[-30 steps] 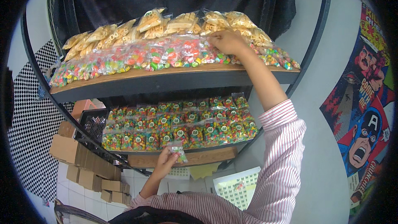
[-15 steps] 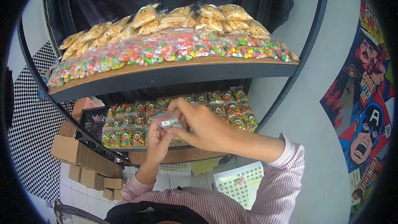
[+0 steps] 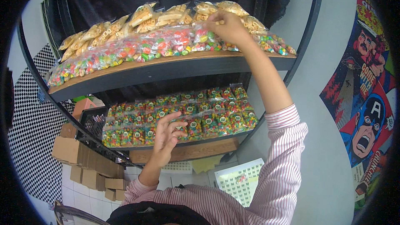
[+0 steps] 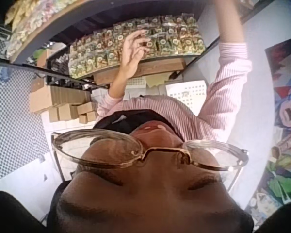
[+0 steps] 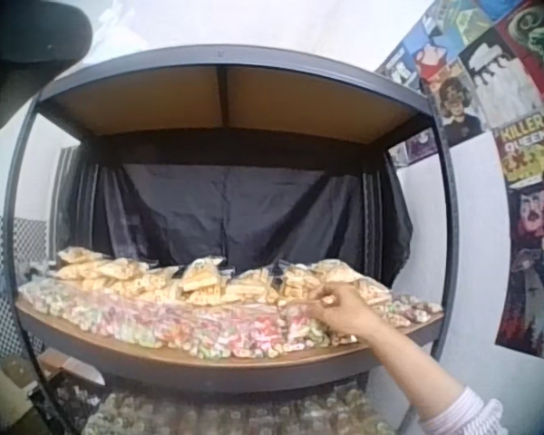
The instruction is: The person takes small packets of snacks from a shelf and a larger basket, organizes them by type, and places them onto a grid on a table.
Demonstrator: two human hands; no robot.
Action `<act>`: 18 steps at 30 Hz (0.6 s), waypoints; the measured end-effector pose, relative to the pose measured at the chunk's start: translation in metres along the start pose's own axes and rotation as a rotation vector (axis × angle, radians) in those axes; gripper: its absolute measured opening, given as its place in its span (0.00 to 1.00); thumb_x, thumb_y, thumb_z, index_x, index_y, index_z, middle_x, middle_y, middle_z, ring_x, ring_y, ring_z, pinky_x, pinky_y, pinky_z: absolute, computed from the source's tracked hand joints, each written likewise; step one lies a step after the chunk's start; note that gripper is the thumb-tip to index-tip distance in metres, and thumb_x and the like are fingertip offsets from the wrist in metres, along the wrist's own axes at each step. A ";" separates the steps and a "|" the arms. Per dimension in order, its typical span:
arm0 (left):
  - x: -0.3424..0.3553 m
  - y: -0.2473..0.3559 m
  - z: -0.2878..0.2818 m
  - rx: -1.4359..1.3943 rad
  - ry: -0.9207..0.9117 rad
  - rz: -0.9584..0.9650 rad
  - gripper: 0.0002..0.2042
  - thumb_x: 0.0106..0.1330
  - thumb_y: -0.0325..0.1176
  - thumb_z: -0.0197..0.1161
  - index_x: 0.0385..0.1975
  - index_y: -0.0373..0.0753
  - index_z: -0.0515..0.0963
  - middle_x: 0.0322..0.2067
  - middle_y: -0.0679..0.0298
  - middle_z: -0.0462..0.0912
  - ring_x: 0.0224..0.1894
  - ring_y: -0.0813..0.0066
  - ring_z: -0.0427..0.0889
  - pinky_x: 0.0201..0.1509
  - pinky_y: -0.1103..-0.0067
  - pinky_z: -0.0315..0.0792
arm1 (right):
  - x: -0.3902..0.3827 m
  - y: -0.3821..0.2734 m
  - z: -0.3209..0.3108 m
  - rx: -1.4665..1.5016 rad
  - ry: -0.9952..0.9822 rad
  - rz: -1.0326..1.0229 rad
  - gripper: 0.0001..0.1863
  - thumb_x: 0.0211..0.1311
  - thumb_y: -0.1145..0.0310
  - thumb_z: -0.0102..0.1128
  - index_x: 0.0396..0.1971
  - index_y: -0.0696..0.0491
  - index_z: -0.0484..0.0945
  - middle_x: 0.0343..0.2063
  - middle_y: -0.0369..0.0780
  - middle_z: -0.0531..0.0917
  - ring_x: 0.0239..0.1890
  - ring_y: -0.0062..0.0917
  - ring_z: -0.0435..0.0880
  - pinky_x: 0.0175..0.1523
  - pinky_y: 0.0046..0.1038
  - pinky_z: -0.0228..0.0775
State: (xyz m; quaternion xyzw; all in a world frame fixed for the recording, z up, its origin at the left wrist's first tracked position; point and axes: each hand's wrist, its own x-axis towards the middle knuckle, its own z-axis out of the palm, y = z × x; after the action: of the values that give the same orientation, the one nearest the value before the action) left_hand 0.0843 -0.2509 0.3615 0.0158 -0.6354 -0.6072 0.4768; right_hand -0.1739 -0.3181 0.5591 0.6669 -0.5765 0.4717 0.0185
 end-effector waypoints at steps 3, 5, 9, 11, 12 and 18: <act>-0.006 0.002 -0.010 0.096 0.070 -0.003 0.23 0.59 0.36 0.50 0.52 0.38 0.54 0.54 0.57 0.55 0.47 0.70 0.66 0.42 0.77 0.66 | -0.001 -0.018 0.022 -0.083 -0.090 0.101 0.15 0.45 0.60 0.61 0.28 0.58 0.77 0.26 0.42 0.76 0.28 0.21 0.75 0.33 0.23 0.66; -0.009 0.003 -0.012 0.110 0.088 0.000 0.22 0.59 0.36 0.50 0.51 0.37 0.56 0.54 0.56 0.56 0.46 0.70 0.66 0.41 0.78 0.66 | -0.008 -0.028 0.025 -0.176 -0.073 0.030 0.15 0.49 0.61 0.58 0.30 0.58 0.76 0.20 0.37 0.75 0.25 0.16 0.71 0.27 0.19 0.62; -0.014 0.002 -0.017 0.143 0.132 0.004 0.21 0.59 0.37 0.49 0.51 0.37 0.56 0.53 0.56 0.56 0.45 0.72 0.66 0.40 0.79 0.66 | -0.009 -0.015 0.027 -0.246 -0.001 -0.099 0.16 0.50 0.59 0.56 0.32 0.57 0.76 0.21 0.37 0.76 0.21 0.16 0.68 0.27 0.19 0.61; -0.018 0.001 -0.017 0.152 0.147 -0.014 0.21 0.59 0.37 0.50 0.50 0.37 0.57 0.53 0.56 0.56 0.46 0.73 0.66 0.40 0.79 0.66 | -0.013 -0.011 0.029 -0.157 0.097 -0.119 0.15 0.51 0.59 0.55 0.32 0.56 0.76 0.22 0.36 0.76 0.22 0.15 0.68 0.28 0.18 0.62; -0.017 0.000 -0.017 0.141 0.146 -0.001 0.21 0.59 0.38 0.50 0.50 0.37 0.57 0.53 0.56 0.56 0.45 0.73 0.66 0.40 0.79 0.66 | -0.017 -0.011 0.019 -0.126 0.118 -0.057 0.15 0.51 0.60 0.55 0.32 0.56 0.76 0.24 0.35 0.76 0.22 0.15 0.68 0.28 0.18 0.62; -0.050 -0.018 -0.042 0.097 0.076 -0.084 0.18 0.57 0.31 0.51 0.47 0.36 0.59 0.47 0.60 0.65 0.46 0.74 0.65 0.43 0.80 0.62 | -0.111 -0.003 0.017 -0.201 0.592 -0.332 0.07 0.48 0.72 0.57 0.28 0.56 0.75 0.27 0.33 0.75 0.27 0.14 0.67 0.31 0.16 0.55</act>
State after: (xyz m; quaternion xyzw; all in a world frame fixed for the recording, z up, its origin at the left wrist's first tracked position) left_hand 0.1280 -0.2575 0.3097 0.0884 -0.6444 -0.5941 0.4733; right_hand -0.1493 -0.2434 0.4791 0.5807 -0.4735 0.5762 0.3265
